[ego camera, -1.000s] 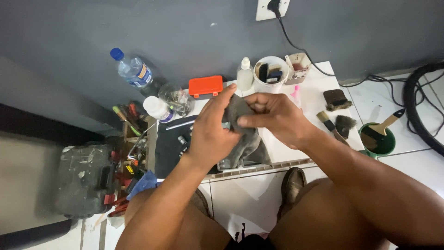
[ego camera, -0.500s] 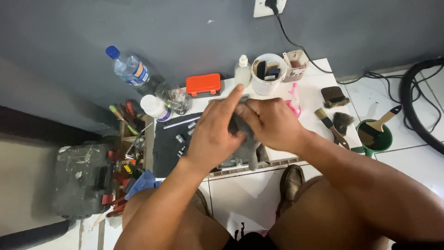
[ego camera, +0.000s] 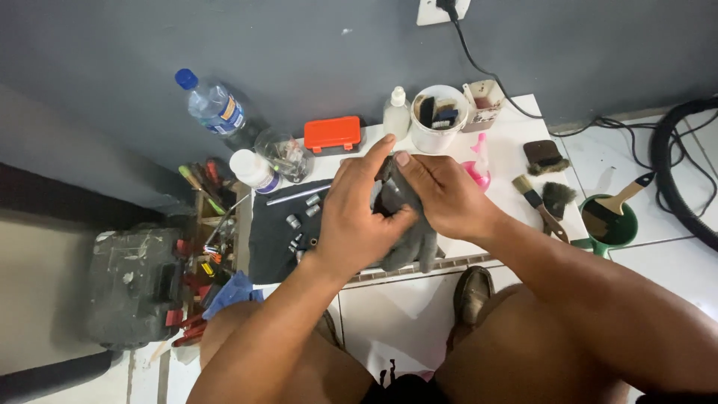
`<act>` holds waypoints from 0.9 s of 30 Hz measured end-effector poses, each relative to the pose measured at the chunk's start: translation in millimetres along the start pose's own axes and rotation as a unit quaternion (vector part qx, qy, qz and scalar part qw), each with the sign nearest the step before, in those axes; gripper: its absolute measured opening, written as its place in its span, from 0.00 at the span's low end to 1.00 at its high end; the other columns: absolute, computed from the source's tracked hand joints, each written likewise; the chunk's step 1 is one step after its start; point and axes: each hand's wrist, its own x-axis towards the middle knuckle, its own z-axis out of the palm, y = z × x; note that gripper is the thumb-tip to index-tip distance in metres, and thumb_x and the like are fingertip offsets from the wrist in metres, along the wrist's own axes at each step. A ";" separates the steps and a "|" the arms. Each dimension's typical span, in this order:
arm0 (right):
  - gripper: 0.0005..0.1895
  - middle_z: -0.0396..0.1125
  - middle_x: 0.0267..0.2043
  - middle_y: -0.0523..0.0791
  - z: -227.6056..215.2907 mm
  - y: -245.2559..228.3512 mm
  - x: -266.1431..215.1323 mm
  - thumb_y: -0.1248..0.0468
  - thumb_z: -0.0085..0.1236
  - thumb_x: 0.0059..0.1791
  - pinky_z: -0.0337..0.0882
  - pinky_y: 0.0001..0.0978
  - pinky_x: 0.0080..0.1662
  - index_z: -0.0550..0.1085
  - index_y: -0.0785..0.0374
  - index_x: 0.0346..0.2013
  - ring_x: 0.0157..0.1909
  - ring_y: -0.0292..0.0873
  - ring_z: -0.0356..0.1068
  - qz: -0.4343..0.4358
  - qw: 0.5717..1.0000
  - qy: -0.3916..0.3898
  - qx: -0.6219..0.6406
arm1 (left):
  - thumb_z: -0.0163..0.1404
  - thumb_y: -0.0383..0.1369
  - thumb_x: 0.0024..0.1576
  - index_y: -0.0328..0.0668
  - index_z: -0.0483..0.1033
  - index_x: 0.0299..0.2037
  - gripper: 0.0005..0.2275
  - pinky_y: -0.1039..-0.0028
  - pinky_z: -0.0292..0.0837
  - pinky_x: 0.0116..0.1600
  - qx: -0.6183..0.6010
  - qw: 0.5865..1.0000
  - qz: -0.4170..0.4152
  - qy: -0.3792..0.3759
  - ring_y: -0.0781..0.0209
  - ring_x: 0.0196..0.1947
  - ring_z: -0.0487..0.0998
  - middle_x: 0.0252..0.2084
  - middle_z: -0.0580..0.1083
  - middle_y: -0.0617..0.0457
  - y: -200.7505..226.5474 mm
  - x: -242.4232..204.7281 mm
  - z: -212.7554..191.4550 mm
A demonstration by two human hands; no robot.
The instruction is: The person sits at a white table and cleans metal socket wrenches one by one. They spray each socket with a pink spray bottle, wipe it with a gray cloth, and place it back into a gray plastic socket set case. The process repeats for several sockets.
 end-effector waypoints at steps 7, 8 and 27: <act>0.15 0.74 0.23 0.47 -8.1 -27.7 -10.1 0.62 0.47 0.56 0.73 0.33 0.39 0.76 0.65 0.29 0.28 0.38 0.70 -0.101 0.985 -0.128 0.064 | 0.57 0.26 0.52 0.33 0.63 0.67 0.30 0.63 0.75 0.50 0.073 0.997 0.015 -0.011 0.49 0.39 0.79 0.41 0.77 0.42 -4.4 -1.8 -5.1; 0.20 0.72 0.21 0.47 -3.2 -14.1 -10.3 0.60 0.44 0.57 0.71 0.33 0.36 0.75 0.64 0.25 0.26 0.38 0.68 -0.073 0.991 -0.090 0.062 | 0.57 0.26 0.52 0.34 0.62 0.67 0.31 0.62 0.75 0.51 0.071 0.997 0.006 -0.006 0.48 0.41 0.79 0.45 0.77 0.41 -3.2 -3.6 -4.0; 0.25 0.69 0.18 0.43 6.5 -19.9 -1.1 0.54 0.37 0.59 0.67 0.27 0.35 0.74 0.59 0.23 0.24 0.37 0.67 0.021 0.991 -0.023 0.133 | 0.59 0.34 0.53 0.39 0.57 0.71 0.35 0.62 0.78 0.37 0.178 0.983 0.002 -0.036 0.47 0.30 0.82 0.30 0.79 0.43 -6.4 -14.5 8.2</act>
